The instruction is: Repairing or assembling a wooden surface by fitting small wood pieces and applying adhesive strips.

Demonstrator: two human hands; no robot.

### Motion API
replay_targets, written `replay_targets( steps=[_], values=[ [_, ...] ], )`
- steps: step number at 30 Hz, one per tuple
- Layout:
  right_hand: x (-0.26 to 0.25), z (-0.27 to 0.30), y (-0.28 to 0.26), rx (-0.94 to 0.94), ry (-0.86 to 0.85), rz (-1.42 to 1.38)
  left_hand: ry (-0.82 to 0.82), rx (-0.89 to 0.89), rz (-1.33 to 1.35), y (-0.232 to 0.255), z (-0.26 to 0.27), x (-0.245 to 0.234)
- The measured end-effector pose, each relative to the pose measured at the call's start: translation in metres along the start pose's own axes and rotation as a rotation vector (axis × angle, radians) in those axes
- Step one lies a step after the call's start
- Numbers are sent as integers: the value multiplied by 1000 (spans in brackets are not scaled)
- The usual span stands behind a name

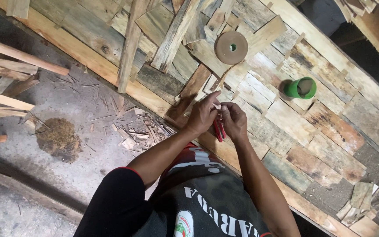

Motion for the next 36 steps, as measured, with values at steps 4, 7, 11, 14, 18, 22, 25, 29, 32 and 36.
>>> replay_targets(
  steps=[4,7,11,14,18,22,25,29,32,36],
  values=[
    [-1,1,-9,-4,-4,-69,-12,-79,16,-2,-2,-3],
    [-4,3,-10,13,24,35,-5,-71,67,-6,-4,-1],
    [-9,3,-7,23,96,144,10,-157,111,-25,-9,3],
    [-13,4,-24,4,156,207,39,-227,127,-51,-10,10],
    [-17,8,-45,30,226,292,-33,-234,139,-51,-12,14],
    [-18,10,-41,33,246,290,-126,-374,240,-50,-10,24],
    [-18,11,-36,-18,231,195,-111,-431,283,-53,-10,26],
    [-17,11,-40,-84,217,77,-92,-423,349,-50,-13,27],
    [-19,13,-50,-122,223,37,-92,-425,330,-46,-16,29],
    [-32,13,-50,-163,240,5,-103,-356,217,-24,-21,29]
  ],
)
Point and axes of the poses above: each hand's wrist, its own z-axis away from the middle knuckle, its own x-axis out of the palm, y = z × x, the point moved 10 cm from there along -z, towards the middle knuckle, and after that the axes turned 1 degree about z, right-handed, at the moved point
